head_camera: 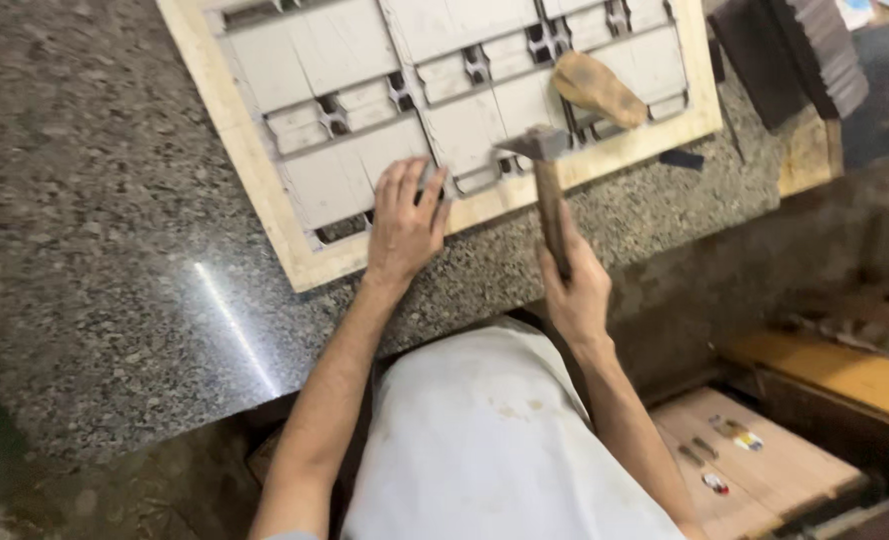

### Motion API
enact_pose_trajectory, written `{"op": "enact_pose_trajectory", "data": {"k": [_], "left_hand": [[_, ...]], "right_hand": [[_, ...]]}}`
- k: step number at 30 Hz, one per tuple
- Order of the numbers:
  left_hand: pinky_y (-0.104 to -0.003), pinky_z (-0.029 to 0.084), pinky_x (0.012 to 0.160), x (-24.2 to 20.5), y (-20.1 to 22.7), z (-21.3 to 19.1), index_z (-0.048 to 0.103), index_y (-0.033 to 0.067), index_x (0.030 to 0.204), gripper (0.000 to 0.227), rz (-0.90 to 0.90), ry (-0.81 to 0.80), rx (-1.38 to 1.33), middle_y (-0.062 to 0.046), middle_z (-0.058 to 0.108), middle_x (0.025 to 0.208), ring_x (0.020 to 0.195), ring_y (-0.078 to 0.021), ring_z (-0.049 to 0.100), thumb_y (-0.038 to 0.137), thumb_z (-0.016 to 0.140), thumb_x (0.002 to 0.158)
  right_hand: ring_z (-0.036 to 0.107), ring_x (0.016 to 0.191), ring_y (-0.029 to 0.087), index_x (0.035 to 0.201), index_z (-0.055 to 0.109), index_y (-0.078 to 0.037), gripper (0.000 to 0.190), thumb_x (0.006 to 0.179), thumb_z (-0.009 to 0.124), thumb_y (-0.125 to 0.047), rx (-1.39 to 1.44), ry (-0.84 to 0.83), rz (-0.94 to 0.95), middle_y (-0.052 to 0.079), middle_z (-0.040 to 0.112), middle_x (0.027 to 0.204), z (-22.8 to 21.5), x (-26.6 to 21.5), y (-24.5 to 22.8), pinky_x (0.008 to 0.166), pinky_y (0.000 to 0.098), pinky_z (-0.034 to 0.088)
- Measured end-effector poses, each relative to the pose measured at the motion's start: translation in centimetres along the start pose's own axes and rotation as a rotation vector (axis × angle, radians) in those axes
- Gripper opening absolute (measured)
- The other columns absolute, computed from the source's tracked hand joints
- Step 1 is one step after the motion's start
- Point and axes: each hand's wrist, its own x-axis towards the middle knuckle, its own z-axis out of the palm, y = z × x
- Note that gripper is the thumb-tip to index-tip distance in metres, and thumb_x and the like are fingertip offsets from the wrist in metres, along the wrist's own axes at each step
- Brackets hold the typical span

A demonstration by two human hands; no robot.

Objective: The person assembles a wooden structure by placing small rectangular blocks into a frame and securing parts using a hammer and a wooden block.

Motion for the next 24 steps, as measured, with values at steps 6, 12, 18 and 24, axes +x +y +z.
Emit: {"op": "enact_pose_trajectory", "data": {"k": [6, 12, 18, 24], "left_hand": [[-0.051, 0.041, 0.118, -0.4, -1.0, 0.8, 0.062, 0.0036, 0.133, 0.033, -0.071, 0.187, -0.085, -0.013, 0.064, 0.127, 0.124, -0.0316, 0.058, 0.011, 0.068, 0.101], [-0.044, 0.049, 0.108, -2.2, -2.1, 0.0, 0.067, 0.0038, 0.125, 0.024, -0.306, 0.433, -0.119, -0.012, 0.072, 0.117, 0.116, -0.0319, 0.064, -0.001, 0.055, 0.104], [-0.046, 0.049, 0.104, -5.6, -1.5, -4.3, 0.066, 0.0011, 0.125, 0.021, -0.493, 0.508, 0.102, -0.012, 0.071, 0.119, 0.118, -0.032, 0.063, 0.0, 0.055, 0.107], [-0.046, 0.048, 0.103, -4.9, -1.1, -5.0, 0.066, 0.0014, 0.124, 0.02, -0.636, 0.507, 0.202, -0.013, 0.069, 0.121, 0.118, -0.0327, 0.061, 0.003, 0.056, 0.106]], "right_hand": [[0.072, 0.097, 0.022, 0.163, 0.045, -0.013, 0.072, 0.099, 0.077, -0.005, -0.133, 0.174, -0.161, 0.015, 0.072, 0.117, -6.5, 1.1, 2.2, 0.08, 0.0355, 0.063], [0.074, 0.105, 0.028, 0.149, 0.059, -0.003, 0.051, 0.104, 0.081, 0.0, -0.429, 0.259, -0.21, 0.016, 0.073, 0.123, -12.8, 0.8, 11.2, 0.092, 0.0362, 0.061], [0.072, 0.095, 0.026, 0.138, 0.068, -0.003, 0.049, 0.09, 0.077, -0.009, -0.782, 0.237, -0.155, 0.012, 0.07, 0.112, -17.6, -4.6, 22.7, 0.082, 0.0351, 0.061], [0.069, 0.08, 0.019, 0.138, 0.071, -0.008, 0.046, 0.093, 0.077, -0.019, -0.924, 0.16, -0.118, 0.009, 0.068, 0.109, -15.7, -4.7, 32.6, 0.066, 0.0292, 0.058]]}}
